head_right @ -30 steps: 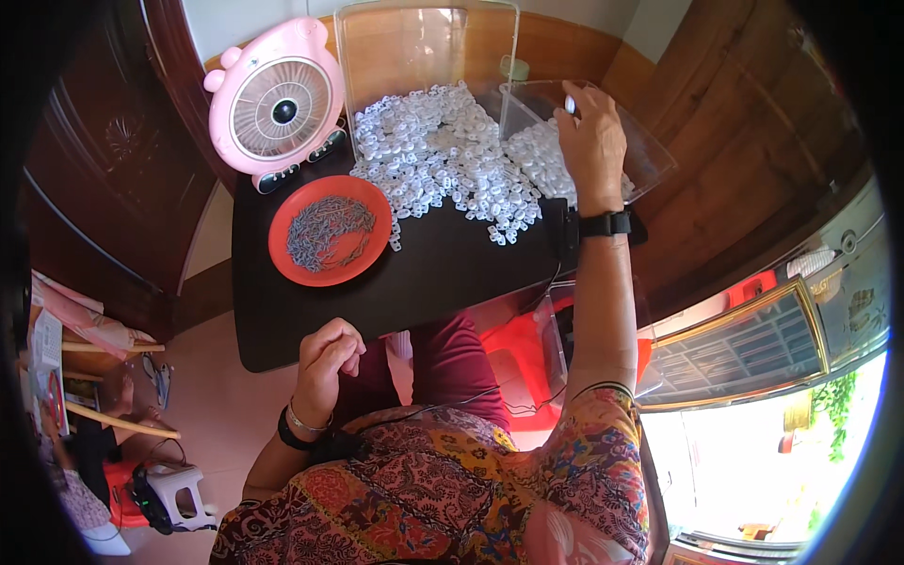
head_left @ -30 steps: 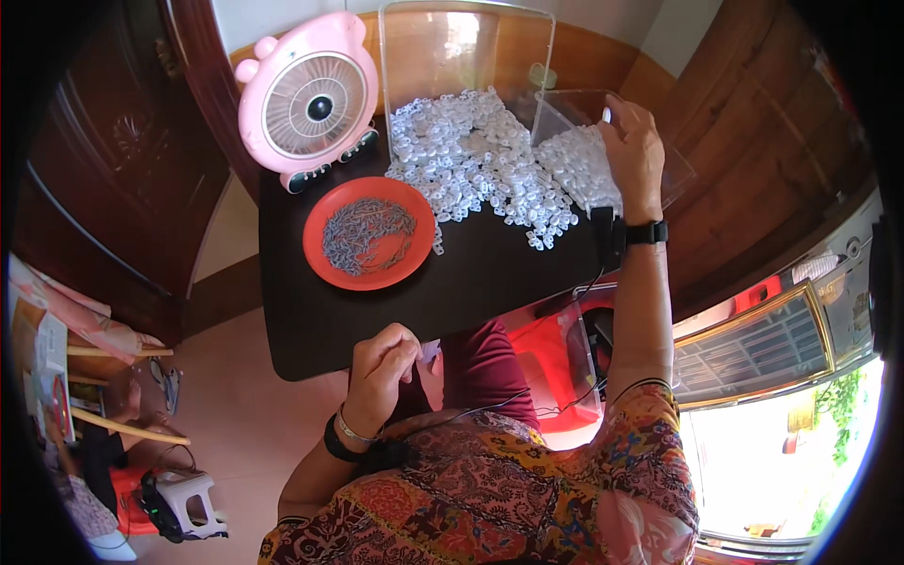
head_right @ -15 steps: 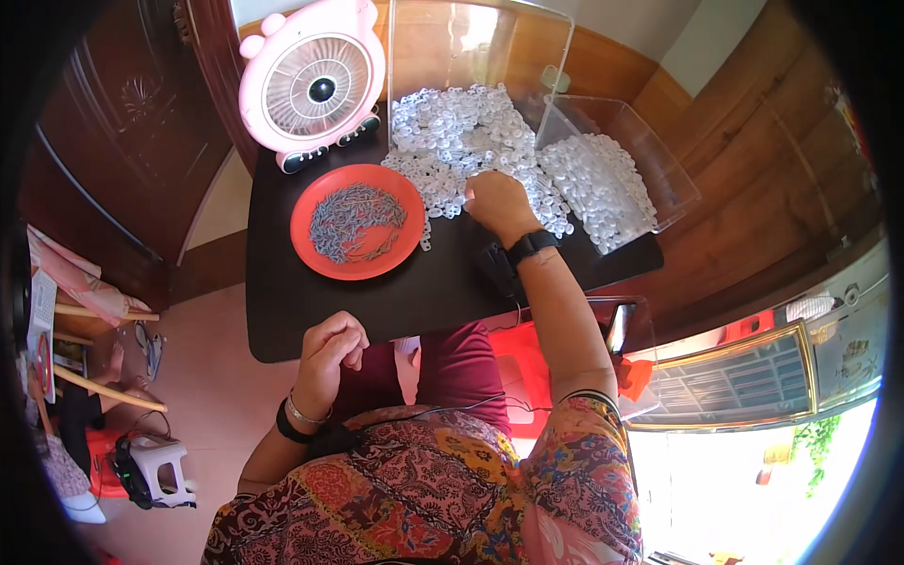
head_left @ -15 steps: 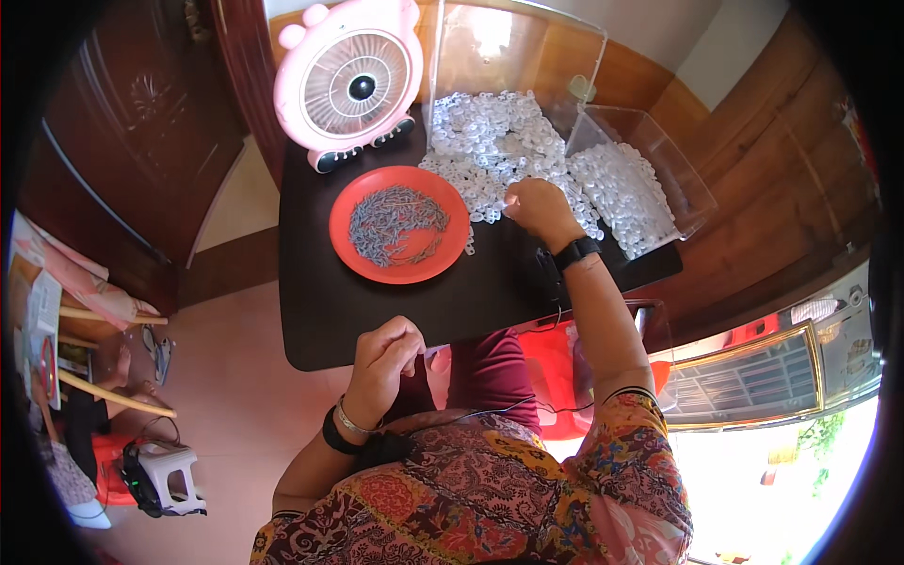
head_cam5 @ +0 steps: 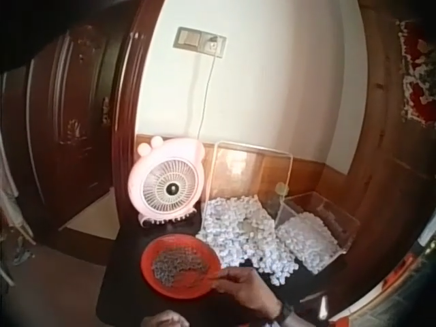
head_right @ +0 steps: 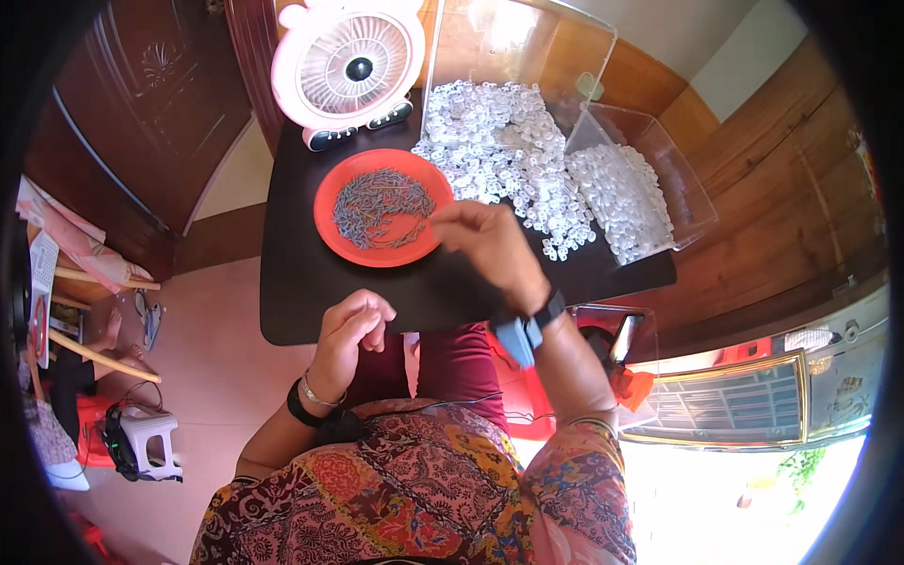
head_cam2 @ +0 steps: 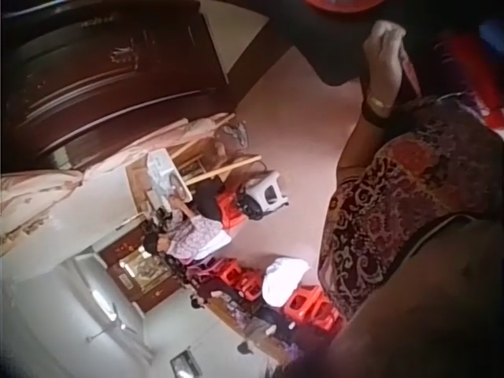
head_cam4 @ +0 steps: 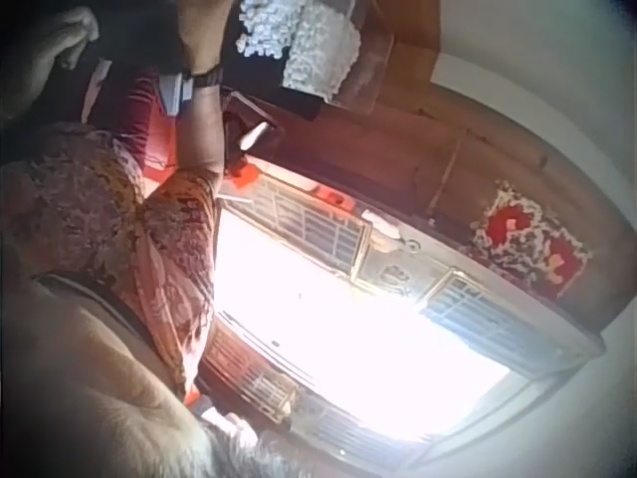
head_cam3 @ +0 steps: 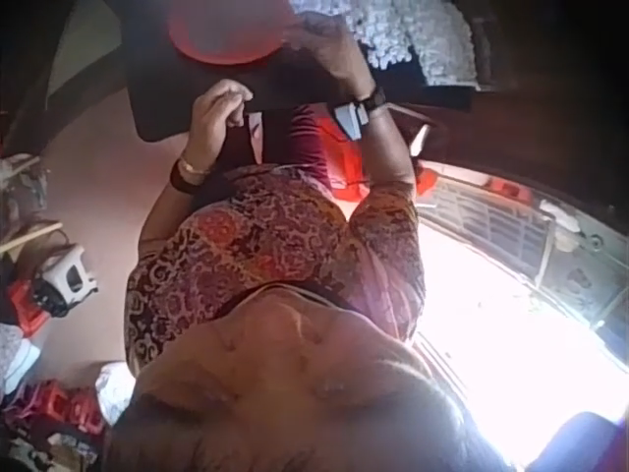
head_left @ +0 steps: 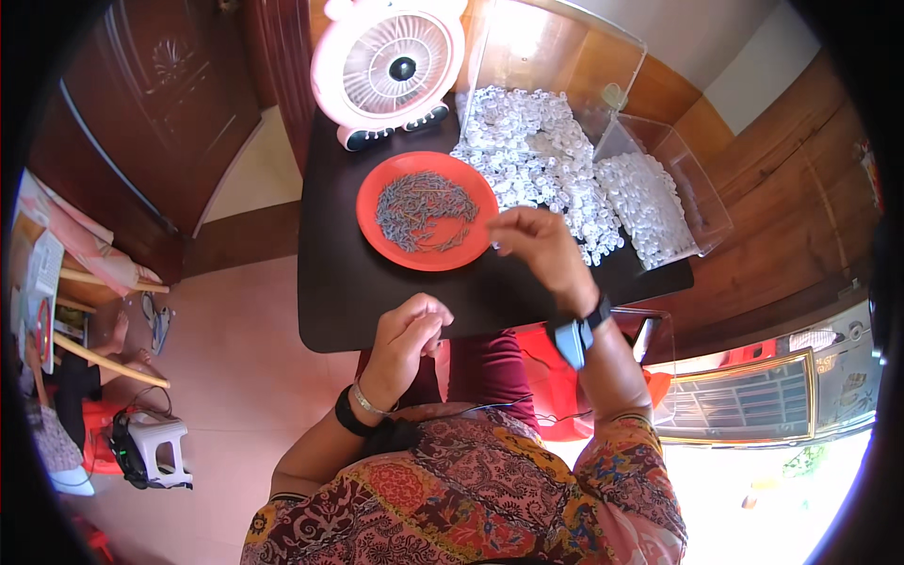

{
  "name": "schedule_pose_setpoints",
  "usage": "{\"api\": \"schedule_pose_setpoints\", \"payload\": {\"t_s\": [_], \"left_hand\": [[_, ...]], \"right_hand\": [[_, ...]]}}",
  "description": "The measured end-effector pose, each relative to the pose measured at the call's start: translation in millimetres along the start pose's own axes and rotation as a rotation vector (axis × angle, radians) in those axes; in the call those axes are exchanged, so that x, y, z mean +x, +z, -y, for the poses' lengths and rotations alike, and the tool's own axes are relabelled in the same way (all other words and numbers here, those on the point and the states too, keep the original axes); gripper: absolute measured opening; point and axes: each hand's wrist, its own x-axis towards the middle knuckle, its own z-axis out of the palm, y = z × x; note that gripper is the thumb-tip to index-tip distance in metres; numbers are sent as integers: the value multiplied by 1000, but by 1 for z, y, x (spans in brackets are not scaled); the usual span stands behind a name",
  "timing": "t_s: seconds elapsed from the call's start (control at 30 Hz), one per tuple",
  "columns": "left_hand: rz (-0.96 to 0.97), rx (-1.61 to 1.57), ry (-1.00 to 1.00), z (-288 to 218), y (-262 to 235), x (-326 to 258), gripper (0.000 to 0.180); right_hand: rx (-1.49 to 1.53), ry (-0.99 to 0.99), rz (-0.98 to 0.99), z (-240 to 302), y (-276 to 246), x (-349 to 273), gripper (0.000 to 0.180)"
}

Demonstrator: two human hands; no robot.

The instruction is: Assembling small white plastic components by inserting tiny metal rings into them.

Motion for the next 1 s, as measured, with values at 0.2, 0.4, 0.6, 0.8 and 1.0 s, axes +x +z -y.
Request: {"api": "schedule_pose_setpoints", "payload": {"t_s": [0.2,0.4,0.6,0.8,1.0], "left_hand": [[20,-201,44,0,12,7,28],[21,-327,1,11,10,5,24],[-18,-253,35,9,2,7,25],[-90,-161,29,10,-14,8,22],[-53,-176,-39,8,-16,12,14]], "right_hand": [[407,-126,62,9,75,-51,4],[347,-237,-56,-2,83,-64,2],[-141,-293,24,22,66,-53,6],[-661,-522,3,16,46,26,13],[-1140,-665,128,-28,48,70,38]]}}
